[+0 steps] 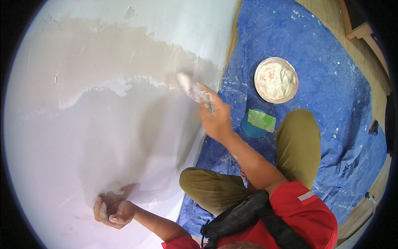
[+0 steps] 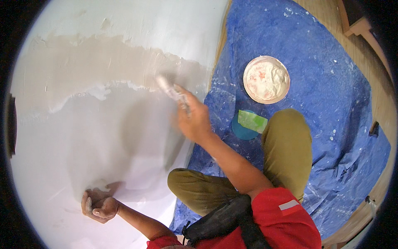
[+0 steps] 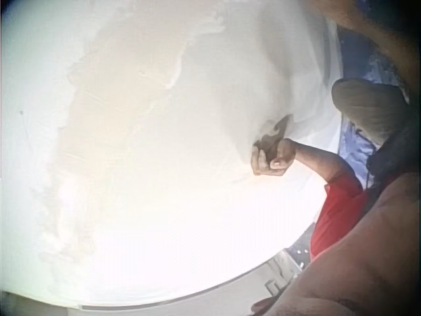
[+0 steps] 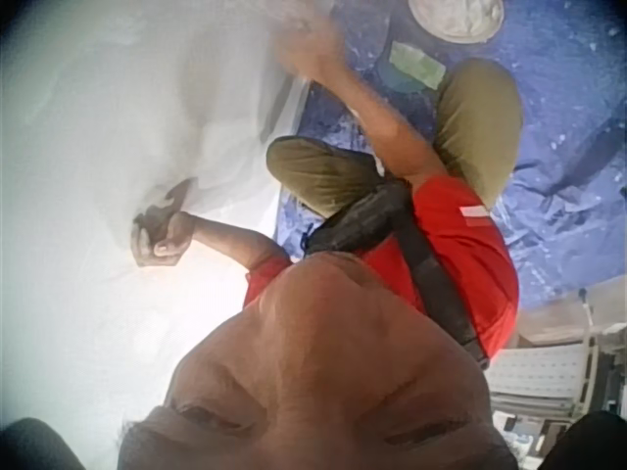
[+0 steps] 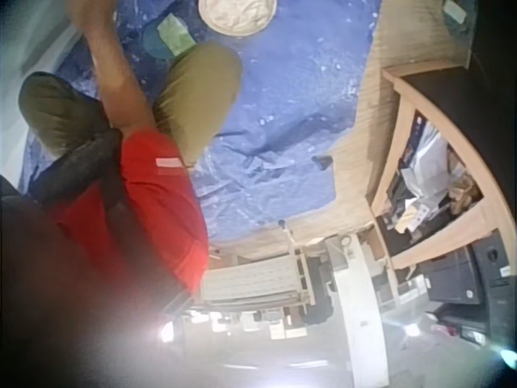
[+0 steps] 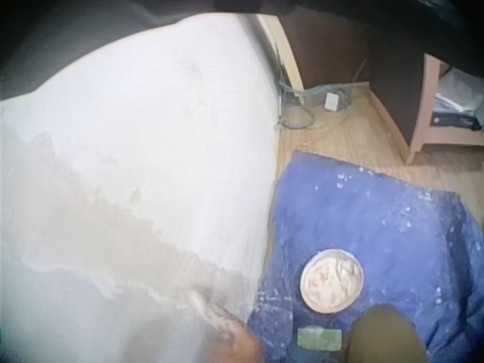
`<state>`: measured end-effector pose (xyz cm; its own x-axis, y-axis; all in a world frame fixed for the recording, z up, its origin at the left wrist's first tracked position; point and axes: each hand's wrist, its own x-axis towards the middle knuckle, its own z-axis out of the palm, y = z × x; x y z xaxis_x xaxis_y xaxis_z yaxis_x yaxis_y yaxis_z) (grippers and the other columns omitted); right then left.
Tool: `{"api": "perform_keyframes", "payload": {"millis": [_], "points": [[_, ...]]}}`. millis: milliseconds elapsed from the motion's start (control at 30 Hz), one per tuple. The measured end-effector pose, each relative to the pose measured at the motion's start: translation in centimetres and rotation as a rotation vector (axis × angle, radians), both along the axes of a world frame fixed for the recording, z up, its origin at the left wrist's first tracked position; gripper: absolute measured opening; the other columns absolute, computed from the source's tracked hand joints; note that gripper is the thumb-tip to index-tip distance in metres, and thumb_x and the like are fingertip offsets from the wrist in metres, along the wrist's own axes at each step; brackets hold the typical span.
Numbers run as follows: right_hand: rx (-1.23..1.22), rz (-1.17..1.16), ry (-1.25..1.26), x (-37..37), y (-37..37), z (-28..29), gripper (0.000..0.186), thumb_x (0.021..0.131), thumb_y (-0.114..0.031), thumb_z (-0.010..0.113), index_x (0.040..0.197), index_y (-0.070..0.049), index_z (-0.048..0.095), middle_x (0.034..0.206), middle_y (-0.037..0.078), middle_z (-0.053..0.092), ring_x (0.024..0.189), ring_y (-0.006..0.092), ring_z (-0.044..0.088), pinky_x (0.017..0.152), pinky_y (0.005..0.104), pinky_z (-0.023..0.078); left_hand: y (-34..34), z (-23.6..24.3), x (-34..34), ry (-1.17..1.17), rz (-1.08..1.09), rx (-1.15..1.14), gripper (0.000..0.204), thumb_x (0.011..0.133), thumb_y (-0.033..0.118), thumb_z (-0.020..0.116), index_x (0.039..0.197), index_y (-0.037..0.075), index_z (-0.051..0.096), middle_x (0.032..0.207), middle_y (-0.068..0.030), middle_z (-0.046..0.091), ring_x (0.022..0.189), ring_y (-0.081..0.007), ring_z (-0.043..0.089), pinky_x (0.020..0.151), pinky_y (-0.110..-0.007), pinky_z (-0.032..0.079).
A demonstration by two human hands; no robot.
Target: The person applies and smooths plaster onto a wall seam using putty knives, repeatedly spreading the compound along the surface and scraping plaster between the tools.
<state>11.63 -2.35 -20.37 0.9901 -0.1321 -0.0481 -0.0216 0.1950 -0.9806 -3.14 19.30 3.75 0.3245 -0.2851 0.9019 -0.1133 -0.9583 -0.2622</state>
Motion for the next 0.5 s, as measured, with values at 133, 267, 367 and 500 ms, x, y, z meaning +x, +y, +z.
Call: {"api": "perform_keyframes", "payload": {"millis": [133, 267, 367, 500], "points": [[0.011, -0.128, 0.059, 2.4, 0.3, -5.6, 0.048, 0.092, 0.003, 0.054, 0.138, -0.009, 0.059, 0.128, 0.024, 0.064, 0.120, 0.0375, 0.063, 0.102, 0.0398, 0.049, -0.1, 0.1, 0.2, 0.003, 0.007, 0.037, 0.047, 0.100, 0.027, 0.038, 0.083, -0.010, 0.060, 0.088, -0.0259, 0.066, 0.073, -0.0312, 0.067, 0.065, -0.038, 0.062], [-0.234, -0.216, -0.142, 3.8, 3.2, -6.7, 0.052, 0.090, 0.006, 0.053, 0.140, -0.010, 0.059, 0.136, 0.022, 0.061, 0.126, 0.0380, 0.059, 0.105, 0.0422, 0.048, 0.0, -0.2, 0.2, 0.005, 0.019, 0.056, 0.047, 0.100, 0.027, 0.038, 0.083, -0.010, 0.060, 0.088, -0.0258, 0.067, 0.073, -0.0318, 0.067, 0.065, -0.039, 0.062], [-0.288, -0.064, -0.250, -0.7, 4.6, -8.4, 0.053, 0.090, 0.008, 0.053, 0.141, -0.008, 0.058, 0.134, 0.022, 0.063, 0.129, 0.0343, 0.059, 0.113, 0.0390, 0.041, -0.1, -0.4, 0.1, 0.003, 0.015, 0.014, 0.047, 0.100, 0.027, 0.038, 0.082, -0.010, 0.060, 0.087, -0.0261, 0.066, 0.073, -0.0327, 0.067, 0.065, -0.039, 0.062], [-0.235, 0.078, -0.019, -4.6, 3.6, -11.3, 0.047, 0.090, 0.005, 0.052, 0.137, -0.003, 0.060, 0.130, 0.024, 0.065, 0.125, 0.0357, 0.062, 0.108, 0.0401, 0.045, 0.6, 0.3, -0.7, -0.013, -0.004, 0.012, 0.047, 0.099, 0.027, 0.039, 0.080, -0.010, 0.060, 0.087, -0.0267, 0.066, 0.073, -0.0340, 0.068, 0.064, -0.040, 0.062]]}}
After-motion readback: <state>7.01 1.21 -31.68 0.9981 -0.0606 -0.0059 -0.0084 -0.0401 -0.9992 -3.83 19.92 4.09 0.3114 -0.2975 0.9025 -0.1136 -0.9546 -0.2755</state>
